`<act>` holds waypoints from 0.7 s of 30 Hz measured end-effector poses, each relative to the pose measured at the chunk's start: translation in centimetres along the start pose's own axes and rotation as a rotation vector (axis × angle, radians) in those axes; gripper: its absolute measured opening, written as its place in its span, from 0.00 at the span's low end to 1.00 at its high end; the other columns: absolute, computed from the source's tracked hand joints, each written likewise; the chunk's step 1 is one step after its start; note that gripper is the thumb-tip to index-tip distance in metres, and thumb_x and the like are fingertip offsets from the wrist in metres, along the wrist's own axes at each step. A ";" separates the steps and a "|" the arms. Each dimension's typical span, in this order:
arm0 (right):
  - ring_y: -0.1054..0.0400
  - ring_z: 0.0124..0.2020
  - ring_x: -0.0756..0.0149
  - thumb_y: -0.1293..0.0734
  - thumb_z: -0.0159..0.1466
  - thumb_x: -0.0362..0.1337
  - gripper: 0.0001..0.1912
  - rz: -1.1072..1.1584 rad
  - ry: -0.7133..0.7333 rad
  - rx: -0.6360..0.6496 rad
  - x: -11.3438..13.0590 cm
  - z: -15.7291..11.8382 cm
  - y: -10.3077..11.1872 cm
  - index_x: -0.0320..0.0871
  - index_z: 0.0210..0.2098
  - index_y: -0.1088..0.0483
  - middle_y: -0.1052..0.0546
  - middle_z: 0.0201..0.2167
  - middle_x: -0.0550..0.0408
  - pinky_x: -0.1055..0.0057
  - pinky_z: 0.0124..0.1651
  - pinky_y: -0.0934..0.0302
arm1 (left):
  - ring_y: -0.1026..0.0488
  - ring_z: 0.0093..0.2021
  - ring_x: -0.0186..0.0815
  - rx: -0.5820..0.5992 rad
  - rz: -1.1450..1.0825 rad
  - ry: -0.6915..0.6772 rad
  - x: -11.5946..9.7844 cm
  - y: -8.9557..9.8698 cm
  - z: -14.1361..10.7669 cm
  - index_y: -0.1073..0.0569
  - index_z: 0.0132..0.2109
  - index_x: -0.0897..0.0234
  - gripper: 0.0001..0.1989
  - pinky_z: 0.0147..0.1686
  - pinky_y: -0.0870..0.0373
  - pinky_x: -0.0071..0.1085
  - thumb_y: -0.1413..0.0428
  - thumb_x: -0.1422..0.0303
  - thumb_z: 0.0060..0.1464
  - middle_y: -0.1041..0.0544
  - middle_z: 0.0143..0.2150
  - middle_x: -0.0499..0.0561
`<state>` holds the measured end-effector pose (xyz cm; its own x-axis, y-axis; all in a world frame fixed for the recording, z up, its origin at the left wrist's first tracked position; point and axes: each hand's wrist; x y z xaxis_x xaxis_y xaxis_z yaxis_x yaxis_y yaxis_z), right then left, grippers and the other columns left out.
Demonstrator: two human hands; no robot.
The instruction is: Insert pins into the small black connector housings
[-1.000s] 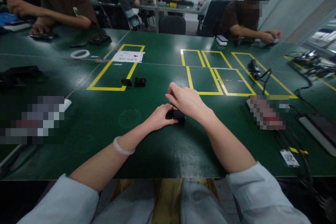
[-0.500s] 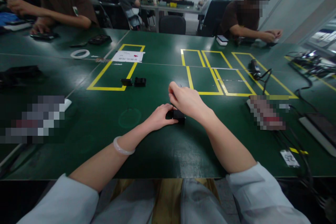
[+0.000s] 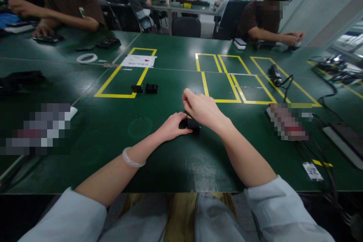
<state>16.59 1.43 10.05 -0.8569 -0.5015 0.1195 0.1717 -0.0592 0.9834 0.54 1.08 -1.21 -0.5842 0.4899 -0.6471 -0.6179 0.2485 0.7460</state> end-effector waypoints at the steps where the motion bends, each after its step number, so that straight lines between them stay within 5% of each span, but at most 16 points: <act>1: 0.29 0.34 0.63 0.48 0.71 0.38 0.14 0.003 -0.007 -0.003 0.0 0.0 0.0 0.44 0.51 0.37 0.21 0.37 0.52 0.70 0.32 0.49 | 0.28 0.53 0.49 0.003 -0.002 0.003 0.0 0.0 0.0 0.28 0.53 0.62 0.24 0.53 0.32 0.44 0.36 0.57 0.52 0.24 0.53 0.56; 7: 0.29 0.37 0.62 0.48 0.72 0.43 0.16 0.010 -0.005 0.012 0.0 0.0 0.0 0.44 0.51 0.37 0.21 0.38 0.50 0.70 0.34 0.47 | 0.28 0.53 0.49 0.000 -0.007 0.000 0.1 -0.1 0.0 0.27 0.53 0.61 0.23 0.53 0.33 0.45 0.36 0.57 0.52 0.24 0.52 0.56; 21: 0.28 0.35 0.62 0.48 0.71 0.39 0.15 0.003 -0.005 0.025 0.0 0.0 0.1 0.44 0.52 0.37 0.21 0.38 0.51 0.70 0.33 0.47 | 0.28 0.52 0.49 -0.006 -0.002 0.002 0.1 -0.1 0.0 0.28 0.52 0.62 0.23 0.53 0.32 0.44 0.36 0.58 0.52 0.24 0.52 0.56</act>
<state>16.59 1.38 10.20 -0.8589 -0.4970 0.1234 0.1624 -0.0358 0.9861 0.54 1.05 -1.33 -0.5844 0.4874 -0.6488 -0.6221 0.2443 0.7438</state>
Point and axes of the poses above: each hand's wrist, its own z-axis towards the middle knuckle, its own y-axis out of the back of the hand, x = y × z
